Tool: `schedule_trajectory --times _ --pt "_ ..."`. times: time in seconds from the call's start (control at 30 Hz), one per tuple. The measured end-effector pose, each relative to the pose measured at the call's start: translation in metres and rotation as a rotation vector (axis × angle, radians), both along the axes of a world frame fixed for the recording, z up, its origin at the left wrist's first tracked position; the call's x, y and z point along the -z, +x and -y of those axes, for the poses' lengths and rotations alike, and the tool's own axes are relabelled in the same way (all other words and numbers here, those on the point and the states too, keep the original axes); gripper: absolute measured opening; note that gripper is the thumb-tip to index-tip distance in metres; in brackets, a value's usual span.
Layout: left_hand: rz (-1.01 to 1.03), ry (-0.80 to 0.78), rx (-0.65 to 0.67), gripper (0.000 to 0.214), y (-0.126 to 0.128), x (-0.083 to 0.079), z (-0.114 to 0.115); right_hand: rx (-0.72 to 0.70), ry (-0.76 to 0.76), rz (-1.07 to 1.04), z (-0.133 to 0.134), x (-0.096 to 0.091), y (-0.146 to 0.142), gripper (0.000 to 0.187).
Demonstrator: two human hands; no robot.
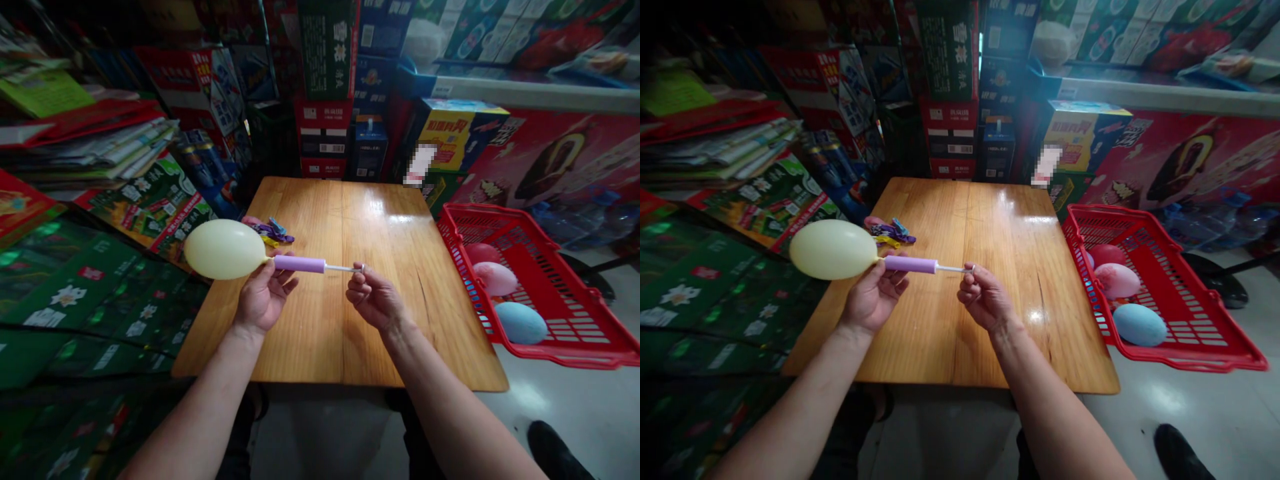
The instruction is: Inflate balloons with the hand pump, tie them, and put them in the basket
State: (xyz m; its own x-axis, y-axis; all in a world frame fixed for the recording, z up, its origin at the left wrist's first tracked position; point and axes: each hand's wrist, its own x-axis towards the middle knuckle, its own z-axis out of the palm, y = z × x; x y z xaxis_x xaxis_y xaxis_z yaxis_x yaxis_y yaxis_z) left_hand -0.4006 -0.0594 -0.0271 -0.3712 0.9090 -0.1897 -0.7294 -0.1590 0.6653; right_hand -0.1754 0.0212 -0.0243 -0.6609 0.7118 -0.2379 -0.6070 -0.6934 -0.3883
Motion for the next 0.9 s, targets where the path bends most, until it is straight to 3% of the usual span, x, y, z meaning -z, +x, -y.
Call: schedule_trajectory --times 0.13,0.37,0.6,0.8,0.9 --pt "0.009 -0.034 0.088 0.025 0.011 0.005 0.000 -0.077 0.008 0.029 0.016 0.004 -0.014 0.019" --pt "0.026 -0.014 -0.048 0.022 -0.003 -0.001 -0.003 0.000 -0.009 -0.020 -0.004 -0.002 0.004 0.010" --pt "-0.003 -0.048 0.051 0.027 0.018 0.006 0.000 -0.083 -0.072 -0.006 0.014 0.012 -0.015 0.015" --pt "0.035 -0.018 -0.035 0.022 0.001 0.003 -0.002 -0.027 -0.060 -0.044 -0.006 0.002 0.005 0.009" --pt "0.046 -0.010 -0.053 0.024 0.002 0.003 -0.001 0.000 -0.111 -0.076 -0.005 0.007 0.005 0.011"
